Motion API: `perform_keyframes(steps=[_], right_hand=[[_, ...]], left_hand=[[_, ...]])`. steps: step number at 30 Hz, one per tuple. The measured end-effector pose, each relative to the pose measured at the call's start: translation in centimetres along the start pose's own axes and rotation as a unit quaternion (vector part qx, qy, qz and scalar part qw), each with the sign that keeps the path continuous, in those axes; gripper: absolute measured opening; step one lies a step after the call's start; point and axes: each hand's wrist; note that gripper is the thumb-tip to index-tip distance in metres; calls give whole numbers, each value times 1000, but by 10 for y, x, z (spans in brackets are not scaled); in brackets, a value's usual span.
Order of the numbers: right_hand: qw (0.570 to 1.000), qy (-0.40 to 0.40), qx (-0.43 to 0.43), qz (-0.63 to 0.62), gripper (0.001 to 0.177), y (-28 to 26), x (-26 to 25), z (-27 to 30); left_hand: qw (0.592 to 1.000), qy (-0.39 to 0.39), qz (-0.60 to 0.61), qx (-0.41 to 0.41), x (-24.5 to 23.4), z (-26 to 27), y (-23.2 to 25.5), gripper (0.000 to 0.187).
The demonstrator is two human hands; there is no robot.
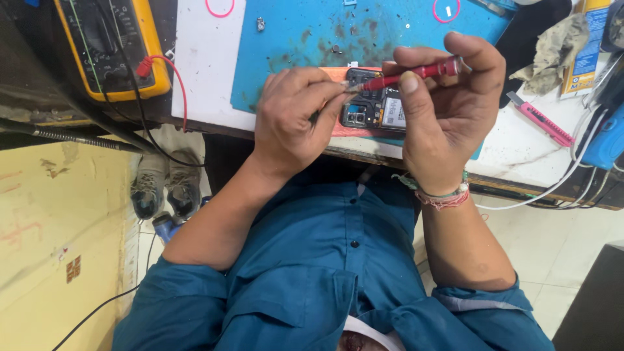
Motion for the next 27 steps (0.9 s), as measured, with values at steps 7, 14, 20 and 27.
perform_keyframes(steps=[7, 14, 20, 27], right_hand=[[998, 66, -19, 1, 39, 13, -5, 7], [995, 64, -60, 50, 40, 19, -1, 3], [992, 76, -69, 68, 39, 23, -6, 0], [989, 81, -83, 91, 38, 32, -10, -8]], left_hand=[[975, -4, -219, -23, -23, 1, -18, 16], [984, 19, -179, 1, -24, 5, -17, 17], [988, 1, -149, 39, -28, 7, -16, 26], [995, 9, -94, 8, -23, 5, -10, 10]])
Point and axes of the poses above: each hand's wrist, its own z-axis away from the middle knuckle, its own x-axis out of the palm, y = z × x, and after that the axes turned 15 degrees about z, right-handed
